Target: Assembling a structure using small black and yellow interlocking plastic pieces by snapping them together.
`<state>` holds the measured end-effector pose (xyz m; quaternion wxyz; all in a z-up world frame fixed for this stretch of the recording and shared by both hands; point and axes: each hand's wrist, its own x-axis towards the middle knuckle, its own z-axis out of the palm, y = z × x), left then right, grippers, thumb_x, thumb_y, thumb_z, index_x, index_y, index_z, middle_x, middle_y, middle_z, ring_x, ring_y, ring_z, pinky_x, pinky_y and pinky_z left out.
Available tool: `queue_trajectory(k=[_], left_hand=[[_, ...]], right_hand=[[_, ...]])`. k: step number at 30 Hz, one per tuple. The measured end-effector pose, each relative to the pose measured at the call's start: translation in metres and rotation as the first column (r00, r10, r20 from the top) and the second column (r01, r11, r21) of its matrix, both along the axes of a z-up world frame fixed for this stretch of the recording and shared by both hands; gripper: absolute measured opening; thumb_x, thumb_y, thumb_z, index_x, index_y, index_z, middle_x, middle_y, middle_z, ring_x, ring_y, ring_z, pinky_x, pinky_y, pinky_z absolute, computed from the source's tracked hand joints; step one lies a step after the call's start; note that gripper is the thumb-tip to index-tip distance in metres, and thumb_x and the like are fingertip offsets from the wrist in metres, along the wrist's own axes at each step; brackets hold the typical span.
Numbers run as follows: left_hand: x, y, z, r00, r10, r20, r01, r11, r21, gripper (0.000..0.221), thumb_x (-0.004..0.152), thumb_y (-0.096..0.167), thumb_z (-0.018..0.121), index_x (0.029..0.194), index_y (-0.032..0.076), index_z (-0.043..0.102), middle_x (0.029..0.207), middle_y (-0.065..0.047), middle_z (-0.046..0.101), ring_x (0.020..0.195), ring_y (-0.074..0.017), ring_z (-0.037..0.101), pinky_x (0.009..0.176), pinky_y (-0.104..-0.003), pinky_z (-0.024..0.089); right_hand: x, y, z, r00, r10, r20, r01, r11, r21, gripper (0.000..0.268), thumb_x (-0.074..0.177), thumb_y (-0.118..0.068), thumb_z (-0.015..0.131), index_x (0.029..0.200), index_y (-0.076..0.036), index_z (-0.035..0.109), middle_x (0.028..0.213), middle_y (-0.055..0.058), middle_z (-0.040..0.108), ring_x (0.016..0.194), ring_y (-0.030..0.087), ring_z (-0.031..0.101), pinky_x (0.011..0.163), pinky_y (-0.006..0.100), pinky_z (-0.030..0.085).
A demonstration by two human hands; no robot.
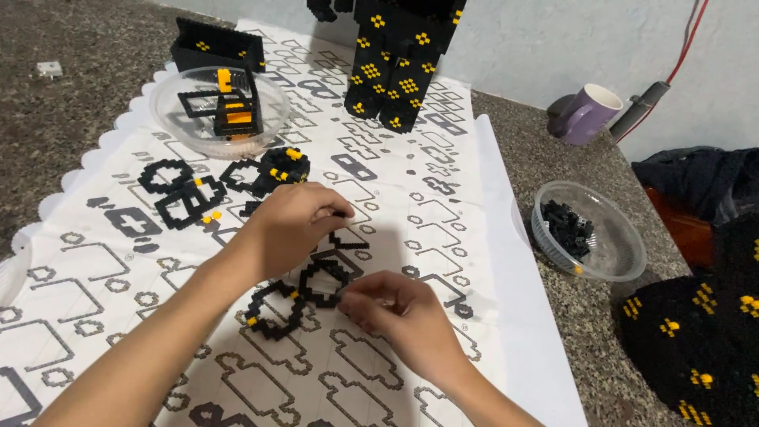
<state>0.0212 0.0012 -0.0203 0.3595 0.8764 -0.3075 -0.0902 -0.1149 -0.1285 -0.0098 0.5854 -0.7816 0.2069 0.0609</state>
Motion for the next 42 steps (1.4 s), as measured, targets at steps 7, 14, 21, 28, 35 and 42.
queue_trajectory(k=[7, 14, 21, 28, 35, 42], left_hand=[[0.006, -0.018, -0.046, 0.936, -0.12, 0.331, 0.212, 0.943, -0.256, 0.014, 0.08, 0.011, 0.068, 0.093, 0.008, 0.071, 0.09, -0.006, 0.072, 0.081, -0.0213, 0.066, 0.075, -0.034, 0.05], [-0.003, -0.01, -0.017, 0.986, -0.154, 0.064, 0.159, 0.983, -0.09, 0.024, 0.086, 0.017, 0.05, 0.098, 0.01, 0.069, 0.099, -0.005, 0.071, 0.09, -0.0209, 0.065, 0.082, -0.035, 0.047], [-0.003, 0.041, 0.04, 0.996, 0.082, -0.038, -0.061, 0.917, 0.393, 0.033, 0.084, -0.005, 0.031, 0.058, 0.014, 0.025, 0.059, 0.001, 0.022, 0.054, -0.0131, 0.022, 0.048, -0.03, 0.023], [-0.004, 0.059, 0.065, 0.948, 0.31, -0.067, -0.229, 0.814, 0.534, 0.035, 0.095, 0.023, 0.049, 0.064, 0.01, 0.041, 0.065, -0.003, 0.042, 0.06, -0.0176, 0.038, 0.057, -0.034, 0.032], [0.006, 0.026, 0.023, 1.0, 0.007, -0.015, 0.001, 0.889, 0.459, 0.022, 0.085, 0.005, 0.035, 0.094, 0.011, 0.054, 0.101, -0.004, 0.054, 0.088, -0.0191, 0.053, 0.075, -0.034, 0.048], [-0.029, 0.016, 0.064, 0.978, 0.154, -0.137, -0.046, 0.81, 0.585, 0.031, 0.097, 0.024, 0.019, 0.111, 0.006, 0.04, 0.112, -0.022, 0.057, 0.091, -0.0352, 0.058, 0.073, -0.048, 0.042]], right_hand=[[-0.002, -0.008, -0.018, 0.972, 0.081, 0.22, -0.021, 0.965, -0.261, 0.013, 0.075, -0.025, 0.072, 0.083, -0.017, 0.077, 0.077, -0.005, 0.079, 0.044, 0.005, 0.043, 0.044, 0.019, 0.034], [0.005, -0.024, -0.026, 0.907, 0.05, 0.418, 0.14, 0.901, -0.41, 0.011, 0.076, -0.018, 0.075, 0.086, -0.014, 0.074, 0.072, -0.004, 0.071, 0.054, 0.009, 0.047, 0.051, 0.023, 0.038], [0.01, -0.032, -0.037, 0.901, 0.174, 0.397, 0.061, 0.857, -0.512, 0.015, 0.078, -0.012, 0.069, 0.092, -0.014, 0.074, 0.084, 0.0, 0.073, 0.072, 0.013, 0.063, 0.062, 0.024, 0.05], [0.012, -0.036, -0.036, 0.912, 0.16, 0.377, 0.073, 0.842, -0.534, 0.017, 0.08, -0.012, 0.064, 0.092, -0.016, 0.075, 0.089, -0.001, 0.076, 0.084, 0.013, 0.068, 0.074, 0.026, 0.053], [0.014, -0.038, -0.036, 0.91, 0.127, 0.395, 0.096, 0.862, -0.498, 0.019, 0.079, -0.006, 0.061, 0.091, -0.014, 0.074, 0.092, 0.0, 0.077, 0.084, 0.014, 0.072, 0.075, 0.024, 0.056], [0.006, -0.019, -0.029, 0.904, 0.024, 0.427, 0.056, 0.983, -0.174, 0.021, 0.077, -0.011, 0.066, 0.096, -0.004, 0.071, 0.093, 0.008, 0.078, 0.085, 0.016, 0.076, 0.081, 0.025, 0.061]])
